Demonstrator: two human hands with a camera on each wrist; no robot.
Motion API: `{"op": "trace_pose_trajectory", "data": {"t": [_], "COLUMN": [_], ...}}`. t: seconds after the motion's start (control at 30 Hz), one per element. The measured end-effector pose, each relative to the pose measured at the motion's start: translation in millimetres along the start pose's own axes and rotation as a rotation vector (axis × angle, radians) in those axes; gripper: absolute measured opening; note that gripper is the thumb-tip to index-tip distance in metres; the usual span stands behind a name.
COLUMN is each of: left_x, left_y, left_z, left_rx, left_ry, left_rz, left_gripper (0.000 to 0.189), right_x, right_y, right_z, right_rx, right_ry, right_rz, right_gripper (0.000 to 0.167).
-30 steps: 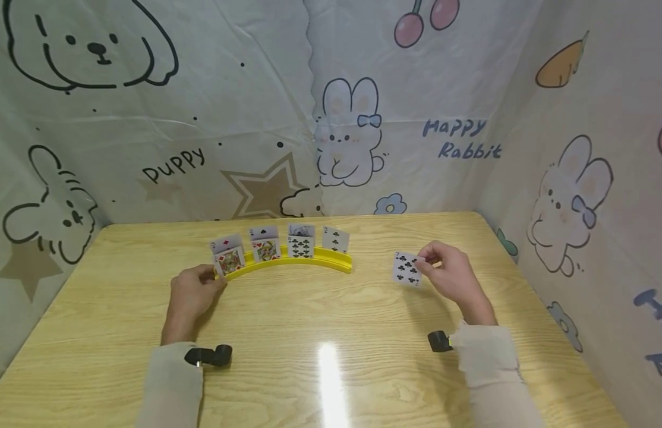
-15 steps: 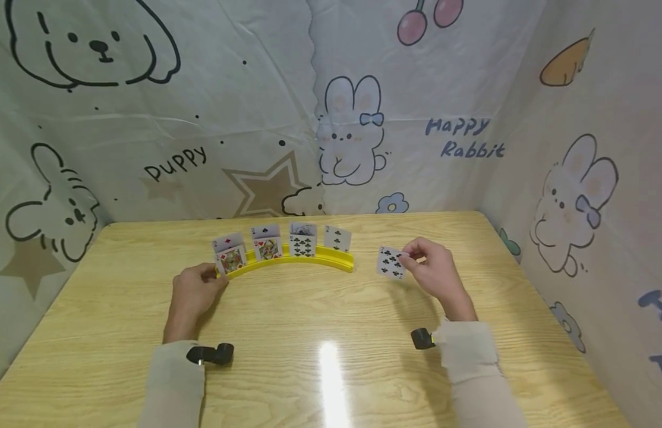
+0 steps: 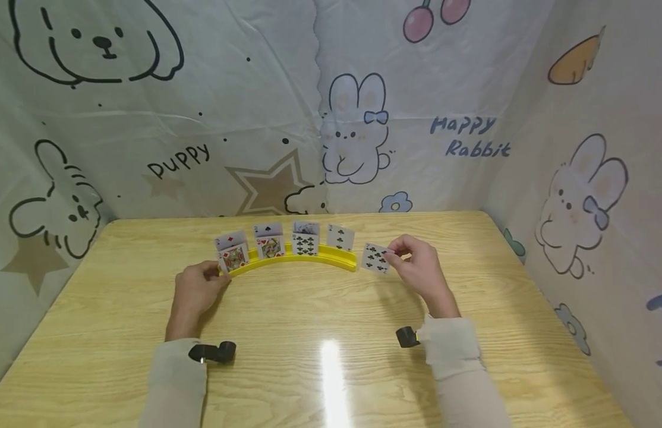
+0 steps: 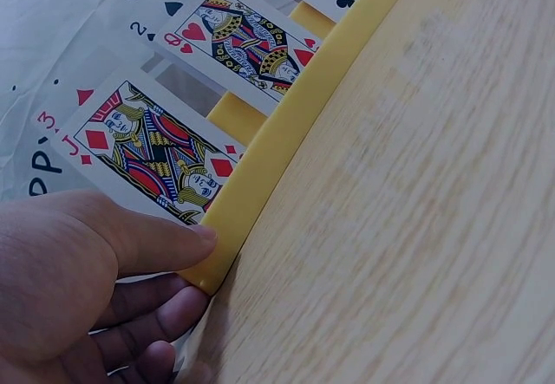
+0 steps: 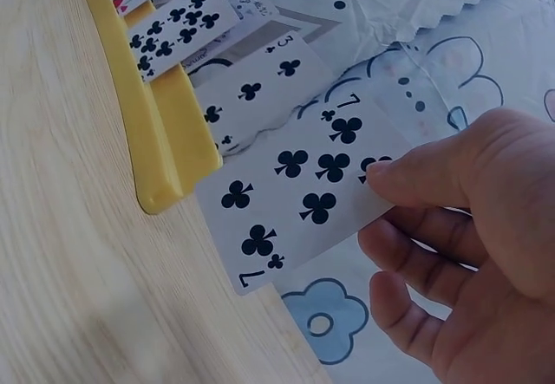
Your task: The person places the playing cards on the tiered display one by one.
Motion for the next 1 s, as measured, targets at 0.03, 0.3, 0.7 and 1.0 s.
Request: {"op": "trace_pose_trajectory", "data": {"t": [0.03, 0.3, 0.7, 1.0], "left_x": [-0.1, -0.8, -2.2, -1.3], "left_y": [0.0, -0.1, 0.1, -0.6], "left_z": [0.1, 0.9, 1.4, -0.3], "left_rx": [-0.001, -0.006, 0.005, 0.008], "left_ry": [-0.001, -0.01, -0.01, -0.007], "left_rz": [0.0, 0.013, 0.012, 0.01], "left_gripper": [0.045, 0.045, 0.045, 0.044], "right_x": [2, 18, 34, 48], "right_y": [-1, -5, -12, -16], "right_z": [-0.8, -5.3, -8.9, -13.4], "right_rx": [0.0, 0.012, 0.008, 0.033], "right_ry": [-0.001, -0.03, 0.003, 0.005], "right_rz": [-0.002, -0.027, -0.041, -0.058], "right_gripper": [0.006, 0.008, 0.008, 0.008]}}
Point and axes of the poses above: each hand's wrist, its own z-axis away from the middle knuckle, its own x-axis out of the palm, y = z × x, the point moved 5 cm from there along -z, towards the middle knuckle, and after that the axes turned 5 degrees about y, right-handed, at the moved point
